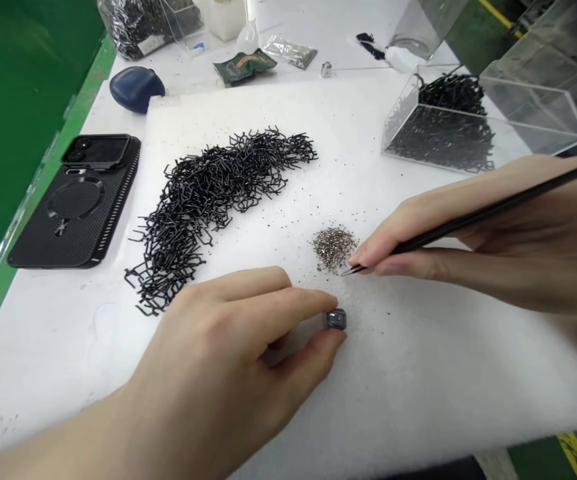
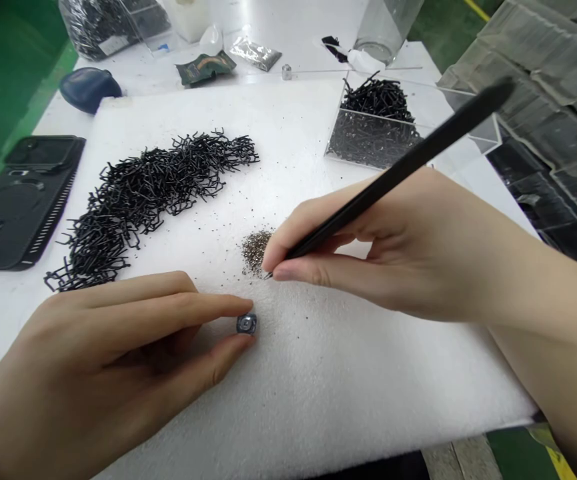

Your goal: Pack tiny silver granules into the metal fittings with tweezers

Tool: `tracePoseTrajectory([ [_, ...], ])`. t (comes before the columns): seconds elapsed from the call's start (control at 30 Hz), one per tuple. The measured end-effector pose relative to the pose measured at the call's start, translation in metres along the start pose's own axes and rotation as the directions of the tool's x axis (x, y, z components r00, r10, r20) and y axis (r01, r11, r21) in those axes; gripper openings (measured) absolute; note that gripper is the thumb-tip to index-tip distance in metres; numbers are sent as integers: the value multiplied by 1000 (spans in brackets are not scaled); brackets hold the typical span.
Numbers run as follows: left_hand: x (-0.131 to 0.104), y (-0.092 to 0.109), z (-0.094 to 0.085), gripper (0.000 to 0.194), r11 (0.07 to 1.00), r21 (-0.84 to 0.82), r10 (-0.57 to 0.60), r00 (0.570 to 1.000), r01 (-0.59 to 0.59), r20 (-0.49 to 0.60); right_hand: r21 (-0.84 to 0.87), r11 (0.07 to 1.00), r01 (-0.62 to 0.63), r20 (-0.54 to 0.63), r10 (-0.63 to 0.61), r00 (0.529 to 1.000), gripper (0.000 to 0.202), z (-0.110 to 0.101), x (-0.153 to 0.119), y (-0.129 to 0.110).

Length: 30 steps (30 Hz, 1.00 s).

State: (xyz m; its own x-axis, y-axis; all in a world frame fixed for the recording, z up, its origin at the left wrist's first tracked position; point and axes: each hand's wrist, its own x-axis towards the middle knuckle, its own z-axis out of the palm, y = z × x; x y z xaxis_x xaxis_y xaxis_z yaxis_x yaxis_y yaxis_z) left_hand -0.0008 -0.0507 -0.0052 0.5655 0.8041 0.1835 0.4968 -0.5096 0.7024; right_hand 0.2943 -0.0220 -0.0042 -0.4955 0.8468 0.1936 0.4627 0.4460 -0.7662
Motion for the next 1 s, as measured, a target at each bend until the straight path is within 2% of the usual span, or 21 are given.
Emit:
tracePoseTrajectory([
  [0.1,2,4,-3,22,1000,-18,12,1000,-12,-23,15,1000,6,-12,-6,1000,12,-1,-1,-2],
  [0.17,2,4,-4,20,1000,-14,2,1000,-2,-8,90,996,-19,-15,21,1000,11,0,-1,-7],
  [0.27,0,1,-3,21,1000,-20,11,1000,-11,-6,229,971,-68,58,57,997,11,3,0,-14],
  [0.37,-2,-4,-2,20,999,-27,20,1000,-21,-12,298,951,-83,131,45,990,13,6,2,-17],
  [0.6,-1,1,-4,18,1000,15,-10,1000,10,28,256,965,-62,108,35,993,12,9,4,-15],
  [0.77,0,-1,-1,16,1000,-16,2,1000,-2,3,215,975,-55,125,28,992,15,8,2,-10],
  [0.87,0,-1,0,15,999,-30,13,1000,-14,-17,217,975,-45,118,20,993,8,9,2,-10],
  [1.0,3,2,-1,16,1000,-22,-1,1000,0,-11,266,962,-62,104,36,994,9,10,3,-14],
])
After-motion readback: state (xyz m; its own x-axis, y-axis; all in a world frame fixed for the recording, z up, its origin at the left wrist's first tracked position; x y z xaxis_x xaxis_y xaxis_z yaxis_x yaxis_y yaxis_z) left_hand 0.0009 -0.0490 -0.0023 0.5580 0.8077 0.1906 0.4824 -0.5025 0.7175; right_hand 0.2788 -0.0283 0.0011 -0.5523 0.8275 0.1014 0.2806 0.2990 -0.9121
